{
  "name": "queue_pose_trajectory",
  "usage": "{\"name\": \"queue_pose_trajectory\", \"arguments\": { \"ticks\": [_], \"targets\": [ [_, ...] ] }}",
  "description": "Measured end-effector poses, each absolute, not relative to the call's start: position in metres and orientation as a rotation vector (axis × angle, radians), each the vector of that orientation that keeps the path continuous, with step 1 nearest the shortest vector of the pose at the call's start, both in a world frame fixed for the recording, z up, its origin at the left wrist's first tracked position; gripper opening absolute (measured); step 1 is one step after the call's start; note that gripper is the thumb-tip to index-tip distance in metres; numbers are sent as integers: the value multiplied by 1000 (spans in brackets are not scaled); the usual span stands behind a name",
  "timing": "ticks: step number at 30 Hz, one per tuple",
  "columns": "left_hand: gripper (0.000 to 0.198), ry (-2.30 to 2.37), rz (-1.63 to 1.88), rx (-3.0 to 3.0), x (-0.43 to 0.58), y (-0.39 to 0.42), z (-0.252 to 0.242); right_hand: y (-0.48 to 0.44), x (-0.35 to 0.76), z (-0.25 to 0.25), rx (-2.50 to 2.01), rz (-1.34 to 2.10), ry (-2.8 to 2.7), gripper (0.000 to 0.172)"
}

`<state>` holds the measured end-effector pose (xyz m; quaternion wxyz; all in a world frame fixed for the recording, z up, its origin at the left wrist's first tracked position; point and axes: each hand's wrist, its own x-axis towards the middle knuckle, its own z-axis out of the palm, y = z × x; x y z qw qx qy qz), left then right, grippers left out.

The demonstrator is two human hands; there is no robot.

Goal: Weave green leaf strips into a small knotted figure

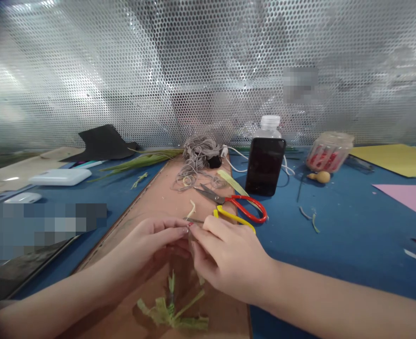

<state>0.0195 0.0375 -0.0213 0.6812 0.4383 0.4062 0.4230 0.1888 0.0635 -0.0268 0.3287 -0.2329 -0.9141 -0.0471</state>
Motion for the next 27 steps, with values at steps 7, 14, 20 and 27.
{"name": "queue_pose_trajectory", "arguments": {
  "ticks": [7,14,20,27],
  "targets": [
    [25,911,931,1049,19,40,-18,65,190,-27,-604,0,-2372,28],
    [22,1091,984,1336,19,38,-19,65,192,-28,-696,-1,-2374,36],
    [23,1233,940,1460,21,33,-23,69,190,-34,-701,-229,-2361,29],
    [25,1239,946,1395,21,32,-26,70,191,-33,-676,-210,-2355,25]
  ]
}}
